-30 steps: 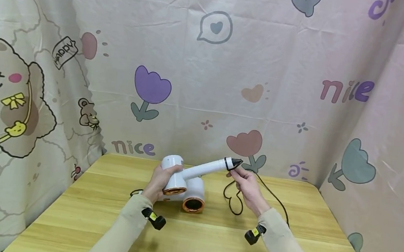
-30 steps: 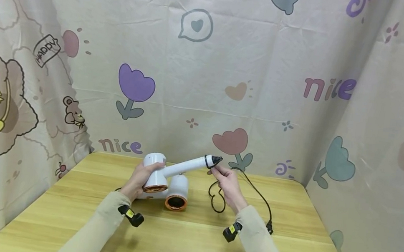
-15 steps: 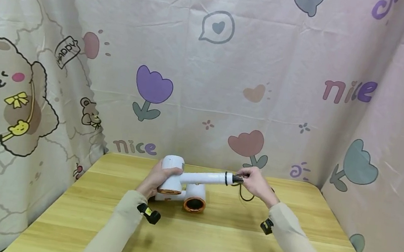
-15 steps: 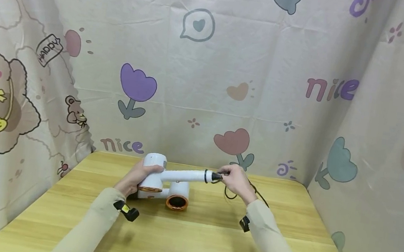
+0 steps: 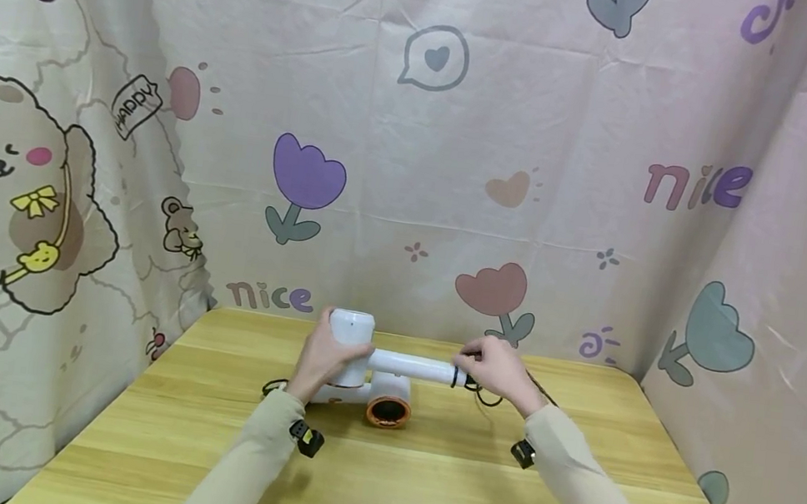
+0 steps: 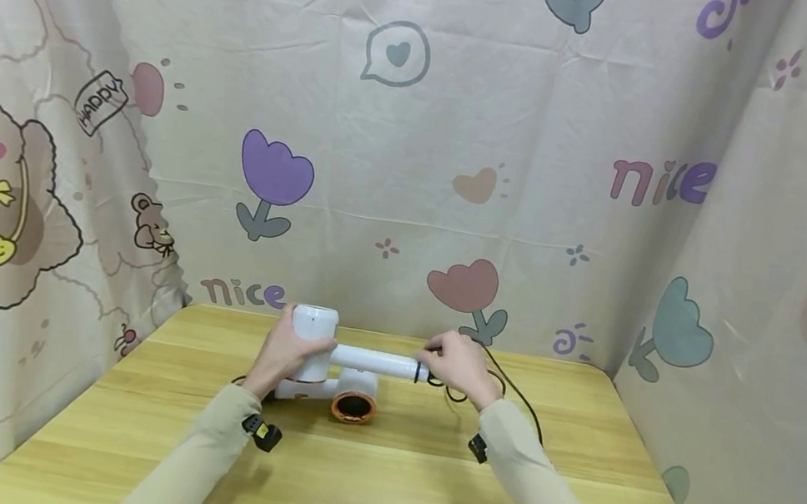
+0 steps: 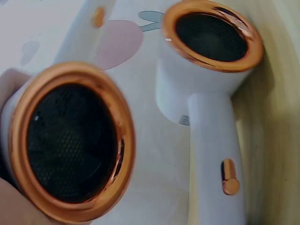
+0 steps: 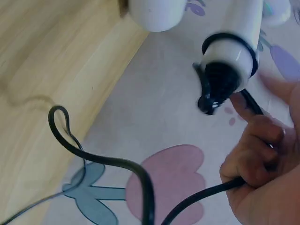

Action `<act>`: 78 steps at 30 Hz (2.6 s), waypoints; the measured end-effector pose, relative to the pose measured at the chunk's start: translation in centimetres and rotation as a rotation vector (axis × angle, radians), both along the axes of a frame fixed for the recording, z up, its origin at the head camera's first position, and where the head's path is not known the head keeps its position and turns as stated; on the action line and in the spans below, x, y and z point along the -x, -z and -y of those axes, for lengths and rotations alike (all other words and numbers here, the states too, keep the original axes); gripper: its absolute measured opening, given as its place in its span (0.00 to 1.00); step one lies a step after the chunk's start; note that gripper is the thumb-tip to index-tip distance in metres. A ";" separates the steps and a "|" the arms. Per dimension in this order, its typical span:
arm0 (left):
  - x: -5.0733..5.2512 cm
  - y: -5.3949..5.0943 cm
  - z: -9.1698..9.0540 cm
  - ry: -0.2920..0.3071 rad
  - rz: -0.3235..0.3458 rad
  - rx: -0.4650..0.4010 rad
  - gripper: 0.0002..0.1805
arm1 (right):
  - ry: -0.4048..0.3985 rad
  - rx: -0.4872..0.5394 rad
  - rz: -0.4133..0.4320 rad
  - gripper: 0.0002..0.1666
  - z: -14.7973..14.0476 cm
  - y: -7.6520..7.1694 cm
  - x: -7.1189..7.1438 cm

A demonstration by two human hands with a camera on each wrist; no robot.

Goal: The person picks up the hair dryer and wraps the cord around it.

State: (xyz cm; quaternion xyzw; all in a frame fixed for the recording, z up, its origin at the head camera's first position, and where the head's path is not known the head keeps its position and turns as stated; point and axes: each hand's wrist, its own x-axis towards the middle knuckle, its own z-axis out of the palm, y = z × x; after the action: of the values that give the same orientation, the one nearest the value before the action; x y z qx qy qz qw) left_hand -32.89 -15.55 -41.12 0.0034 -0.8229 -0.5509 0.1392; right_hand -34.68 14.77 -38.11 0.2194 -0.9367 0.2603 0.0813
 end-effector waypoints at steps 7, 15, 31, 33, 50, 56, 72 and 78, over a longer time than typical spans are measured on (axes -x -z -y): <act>-0.2 0.0 -0.1 -0.073 0.042 0.004 0.54 | 0.016 -0.149 -0.276 0.21 0.8 1.2 -1.0; -0.3 0.1 0.2 0.083 0.105 -0.237 0.45 | -0.026 -0.153 -0.511 0.15 0.4 2.4 -0.9; 0.0 0.7 -1.6 -0.070 0.099 -0.412 0.41 | 0.035 -0.082 -0.842 0.10 0.8 4.4 -0.3; 0.1 0.7 -1.6 -0.092 0.090 -0.434 0.41 | 0.040 -0.040 -0.828 0.11 0.9 4.4 -0.4; 0.5 0.8 -1.5 -0.153 0.092 -0.563 0.44 | -0.113 0.542 -0.008 0.19 -0.9 4.2 -0.5; 0.4 0.6 -2.2 -0.150 0.082 -0.601 0.40 | -0.193 0.702 0.303 0.24 -2.0 4.3 -0.3; 0.2 0.9 -1.8 -0.031 0.245 -0.767 0.44 | -0.183 0.618 0.757 0.20 -6.8 5.5 2.2; 0.0 0.9 -1.8 0.055 0.314 -0.789 0.42 | -0.146 0.622 0.792 0.15 -7.4 5.4 3.2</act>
State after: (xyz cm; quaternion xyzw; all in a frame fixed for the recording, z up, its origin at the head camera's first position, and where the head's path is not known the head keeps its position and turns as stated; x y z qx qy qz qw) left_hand -32.86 -13.78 -42.03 0.1183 -0.5602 -0.8198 -0.0143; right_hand -37.92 22.19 -43.49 0.1341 -0.7561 0.5952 -0.2368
